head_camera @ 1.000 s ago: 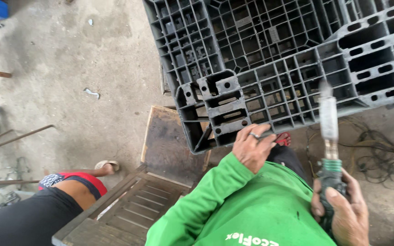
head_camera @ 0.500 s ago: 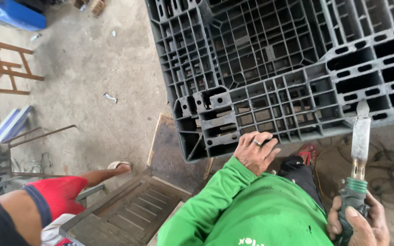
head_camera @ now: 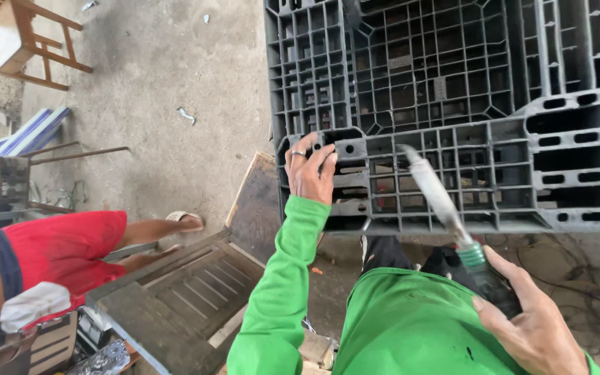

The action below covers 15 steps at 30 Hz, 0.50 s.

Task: The person uses a soldering iron to melt and fuse sections of a large black plastic crate. They repeatedly apply the hot tip to the crate's grid structure, smoothing and joining plastic parts.

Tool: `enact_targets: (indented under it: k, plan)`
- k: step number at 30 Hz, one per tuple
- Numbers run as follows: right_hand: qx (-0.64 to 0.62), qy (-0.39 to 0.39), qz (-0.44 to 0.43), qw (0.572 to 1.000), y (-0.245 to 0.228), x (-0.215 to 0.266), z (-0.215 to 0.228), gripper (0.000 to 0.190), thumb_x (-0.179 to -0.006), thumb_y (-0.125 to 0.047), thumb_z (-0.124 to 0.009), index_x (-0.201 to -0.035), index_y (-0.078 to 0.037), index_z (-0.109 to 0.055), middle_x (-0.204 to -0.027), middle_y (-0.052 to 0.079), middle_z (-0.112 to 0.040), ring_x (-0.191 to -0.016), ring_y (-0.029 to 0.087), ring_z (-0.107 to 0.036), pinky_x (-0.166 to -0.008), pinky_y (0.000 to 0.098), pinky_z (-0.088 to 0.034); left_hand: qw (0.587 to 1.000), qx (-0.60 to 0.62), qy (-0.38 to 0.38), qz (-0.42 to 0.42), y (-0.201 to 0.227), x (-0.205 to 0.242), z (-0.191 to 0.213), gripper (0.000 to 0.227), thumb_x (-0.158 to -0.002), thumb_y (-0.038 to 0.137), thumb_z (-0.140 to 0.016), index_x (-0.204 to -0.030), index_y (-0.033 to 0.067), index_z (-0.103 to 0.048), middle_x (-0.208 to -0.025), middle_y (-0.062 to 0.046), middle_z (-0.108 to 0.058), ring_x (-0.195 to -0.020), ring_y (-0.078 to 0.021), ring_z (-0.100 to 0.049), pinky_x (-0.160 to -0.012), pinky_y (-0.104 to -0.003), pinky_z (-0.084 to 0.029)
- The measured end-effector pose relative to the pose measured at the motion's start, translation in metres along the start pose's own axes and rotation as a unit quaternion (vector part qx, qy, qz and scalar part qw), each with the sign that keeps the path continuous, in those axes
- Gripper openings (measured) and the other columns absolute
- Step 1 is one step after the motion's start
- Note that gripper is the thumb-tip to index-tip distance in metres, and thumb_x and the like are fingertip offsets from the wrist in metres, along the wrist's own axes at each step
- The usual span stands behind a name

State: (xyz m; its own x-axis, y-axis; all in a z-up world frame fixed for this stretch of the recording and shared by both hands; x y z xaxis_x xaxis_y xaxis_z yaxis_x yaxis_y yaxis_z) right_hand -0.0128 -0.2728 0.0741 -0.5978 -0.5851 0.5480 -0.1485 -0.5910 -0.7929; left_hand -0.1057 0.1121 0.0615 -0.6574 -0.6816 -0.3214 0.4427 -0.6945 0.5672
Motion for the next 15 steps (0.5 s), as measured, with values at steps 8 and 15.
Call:
enact_targets:
  k: [8, 15]
  plan:
    - [0.301, -0.001, 0.029, 0.953, -0.090, -0.045, -0.049, 0.080, -0.075, -0.025, -0.080, -0.150, -0.024, -0.051, -0.121, 0.002, -0.068, -0.097, 0.020, -0.072, -0.078, 0.0337, -0.061, 0.991, 0.033, -0.082, -0.098, -0.057, -0.099, -0.033, 0.023, -0.090, 0.010, -0.078, -0.113, 0.0123, -0.078, -0.150, -0.012, -0.053, -0.142, -0.0378, -0.046, -0.121, -0.050, -0.039]
    - [0.434, -0.066, -0.112, 0.892, -0.095, -0.062, -0.065, 0.085, -0.077, -0.033, -0.076, -0.156, -0.039, -0.044, -0.133, -0.001, -0.060, -0.104, 0.015, -0.073, -0.085, 0.0314, -0.064, 0.944, 0.108, -0.202, -0.236, -0.076, -0.162, -0.078, 0.019, -0.090, 0.025, -0.083, -0.108, 0.0221, -0.081, -0.163, -0.006, -0.034, -0.155, -0.0376, -0.022, -0.128, -0.063, -0.021]
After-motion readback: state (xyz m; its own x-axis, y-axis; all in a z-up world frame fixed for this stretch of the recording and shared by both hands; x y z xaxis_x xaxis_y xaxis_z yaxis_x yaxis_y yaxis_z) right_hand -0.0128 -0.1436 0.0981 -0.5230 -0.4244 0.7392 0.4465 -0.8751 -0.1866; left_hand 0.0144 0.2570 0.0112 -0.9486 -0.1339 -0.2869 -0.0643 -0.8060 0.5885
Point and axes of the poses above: each hand's wrist, its own x-axis away from the middle knuckle, its own z-axis out of the back of the hand, y = z × x, the point moved 3 cm from there along -x, towards the middle knuckle
